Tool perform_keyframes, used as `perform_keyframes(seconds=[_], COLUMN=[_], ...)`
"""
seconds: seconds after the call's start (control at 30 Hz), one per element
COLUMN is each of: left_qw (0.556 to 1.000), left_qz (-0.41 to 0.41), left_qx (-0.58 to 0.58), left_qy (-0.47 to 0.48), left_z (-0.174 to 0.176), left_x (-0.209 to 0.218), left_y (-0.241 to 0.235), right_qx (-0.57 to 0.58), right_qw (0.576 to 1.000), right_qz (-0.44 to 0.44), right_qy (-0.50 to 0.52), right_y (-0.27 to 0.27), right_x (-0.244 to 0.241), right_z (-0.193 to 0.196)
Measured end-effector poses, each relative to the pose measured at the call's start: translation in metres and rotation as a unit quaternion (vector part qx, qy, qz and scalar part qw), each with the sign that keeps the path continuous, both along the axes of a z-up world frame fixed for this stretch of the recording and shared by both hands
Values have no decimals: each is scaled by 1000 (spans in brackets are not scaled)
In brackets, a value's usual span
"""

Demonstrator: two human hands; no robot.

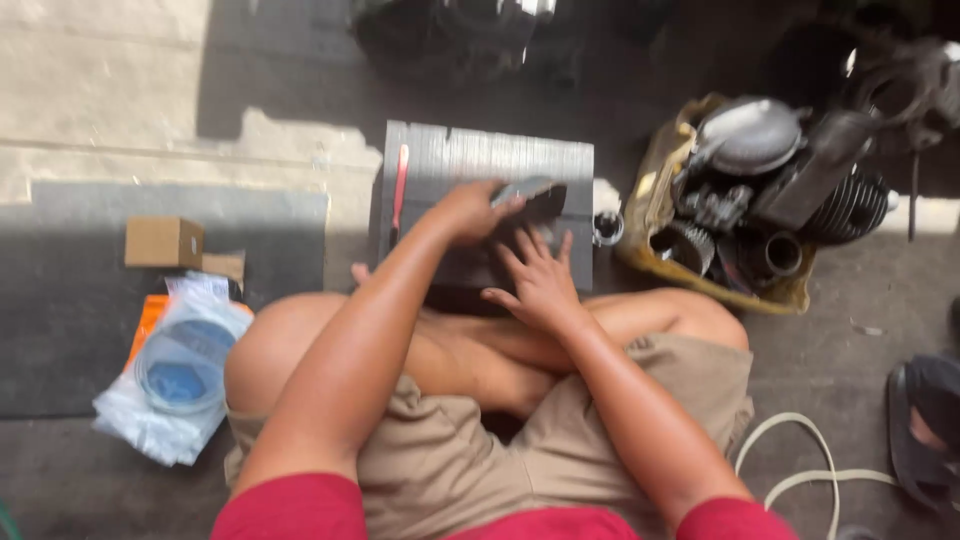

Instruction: Sanding the interior surface of a metal engine component by hand using sandpaper

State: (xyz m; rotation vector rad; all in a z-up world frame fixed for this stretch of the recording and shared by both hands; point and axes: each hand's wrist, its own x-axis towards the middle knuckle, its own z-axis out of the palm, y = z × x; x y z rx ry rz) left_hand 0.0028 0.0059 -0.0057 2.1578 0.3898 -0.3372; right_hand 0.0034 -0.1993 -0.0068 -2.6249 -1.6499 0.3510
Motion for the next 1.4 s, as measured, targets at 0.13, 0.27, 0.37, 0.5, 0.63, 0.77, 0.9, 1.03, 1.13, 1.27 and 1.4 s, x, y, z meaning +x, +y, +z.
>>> perform_keyframes(seconds=[0.13,0.27,0.37,0.5,0.63,0.77,0.9,1.03,1.13,1.27,1.4], left_qw=[999,997,998,998,999,998,999,998,999,999,999], left_qz=[-7,6,3,22,27,28,22,36,8,11,11], left_qx=[-29,-49,-41,-45,-32,-31,-26,-34,-27,-26,-20], left_qy=[42,51,38,36,34,36,21,29,33,46,45], left_z=[-10,-3,-3,-13,-13,4,-3,4,24,25,19], left_x=[-4,-8,-7,-3,-6,-8,-4,-14,-10,-13,-13], left_y=[2,8,8,8,2,-1,0,-3,0,0,1], right_qx=[0,42,42,8,-11,-15,-6,5,15,13,18], right_qw=[999,996,999,998,997,994,999,998,997,998,996], right_qz=[-34,-64,20,-68,-71,-104,-47,-59,-79,-52,-92], right_qy=[40,36,25,6,-2,6,-15,2,8,-17,-2], right_y=[1,2,8,3,-5,-2,-4,-5,-6,-2,-5], right_x=[-4,10,-9,16,9,9,8,0,12,-6,9], right_z=[-6,2,-5,-5,-7,-7,-8,-3,1,-7,-5])
